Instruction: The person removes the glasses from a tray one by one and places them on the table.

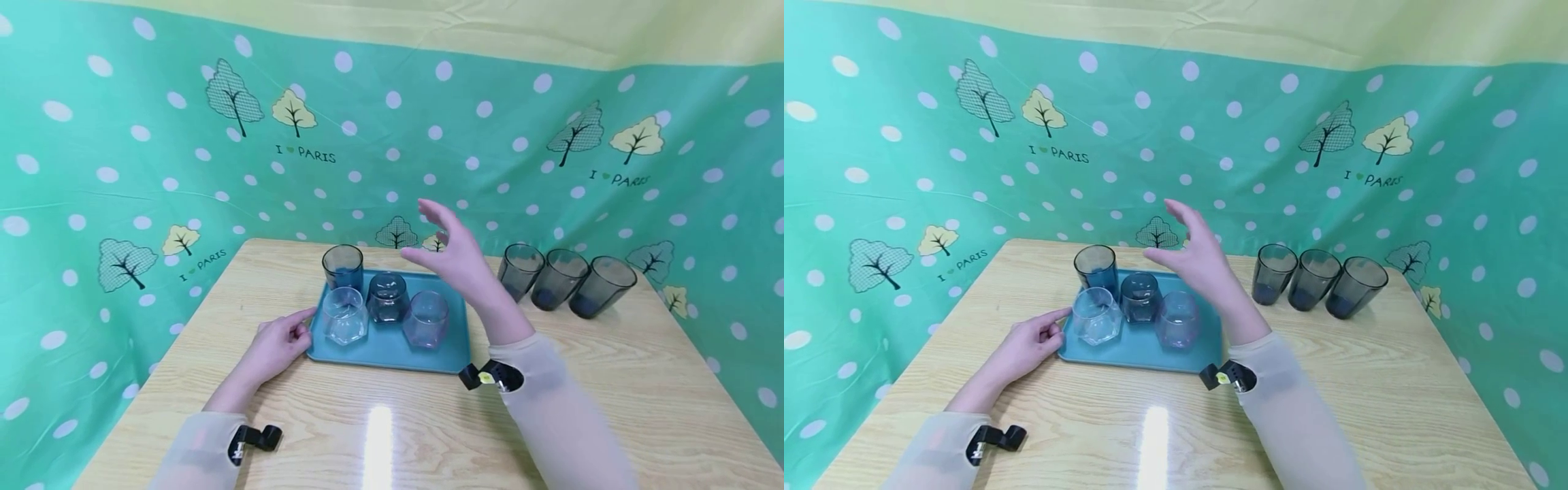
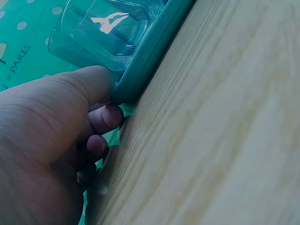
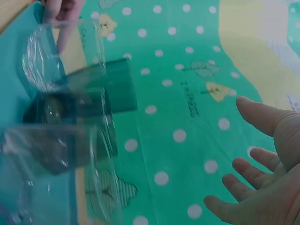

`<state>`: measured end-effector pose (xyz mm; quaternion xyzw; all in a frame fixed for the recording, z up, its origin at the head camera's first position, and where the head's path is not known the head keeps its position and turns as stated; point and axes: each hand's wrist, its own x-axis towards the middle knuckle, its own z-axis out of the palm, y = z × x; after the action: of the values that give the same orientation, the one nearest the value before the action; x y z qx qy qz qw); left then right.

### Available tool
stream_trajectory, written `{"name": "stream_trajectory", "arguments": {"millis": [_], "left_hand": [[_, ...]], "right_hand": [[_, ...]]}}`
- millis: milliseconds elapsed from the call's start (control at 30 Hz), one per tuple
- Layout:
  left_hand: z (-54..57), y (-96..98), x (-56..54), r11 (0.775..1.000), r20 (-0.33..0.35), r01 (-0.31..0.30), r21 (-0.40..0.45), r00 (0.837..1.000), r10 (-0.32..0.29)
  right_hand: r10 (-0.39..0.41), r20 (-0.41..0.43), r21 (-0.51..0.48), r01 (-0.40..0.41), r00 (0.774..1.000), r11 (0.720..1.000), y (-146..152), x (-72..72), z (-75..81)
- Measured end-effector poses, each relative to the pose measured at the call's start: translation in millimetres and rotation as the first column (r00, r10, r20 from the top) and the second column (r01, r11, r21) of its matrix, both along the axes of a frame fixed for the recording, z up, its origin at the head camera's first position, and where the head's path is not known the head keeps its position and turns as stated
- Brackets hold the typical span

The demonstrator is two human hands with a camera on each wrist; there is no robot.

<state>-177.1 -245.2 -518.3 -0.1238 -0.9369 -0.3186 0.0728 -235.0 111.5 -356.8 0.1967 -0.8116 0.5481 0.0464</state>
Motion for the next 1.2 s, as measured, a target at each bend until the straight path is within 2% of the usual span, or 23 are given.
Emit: {"name": "stream_trajectory", "arguments": {"millis": [200,400,733,933,1200], "left_hand": [[-0.4,1.8,0.2,1.0,0.0,0.003,0.002,1.0,-0.003],[-0.3,2.1,1.0,1.0,0.004,-0.002,0.002,1.0,0.002],[0.3,1.2,2.0,1.0,0.008,-0.001,0.003,1.0,0.001],[0.5,0.3,2.3,1.0,0.007,0.001,-0.002,1.0,-0.001],[1.6,-0.5,1.6,1.0,-0.003,0.004,-0.008,1.0,-0.005]], "right_hand": [[0.062,0.01,0.029,-0.062,0.998,0.998,-22,3.1,-4.5],[0.086,0.022,0.067,-0.087,0.996,0.994,-42,4.7,-9.7],[0.09,0.049,0.148,-0.096,0.995,0.984,-70,-1.3,-22.7],[0.067,0.083,0.146,-0.079,0.994,0.986,-82,-7.4,-31.5],[0.087,0.072,0.18,-0.099,0.994,0.979,-94,-12.8,-44.2]]}}
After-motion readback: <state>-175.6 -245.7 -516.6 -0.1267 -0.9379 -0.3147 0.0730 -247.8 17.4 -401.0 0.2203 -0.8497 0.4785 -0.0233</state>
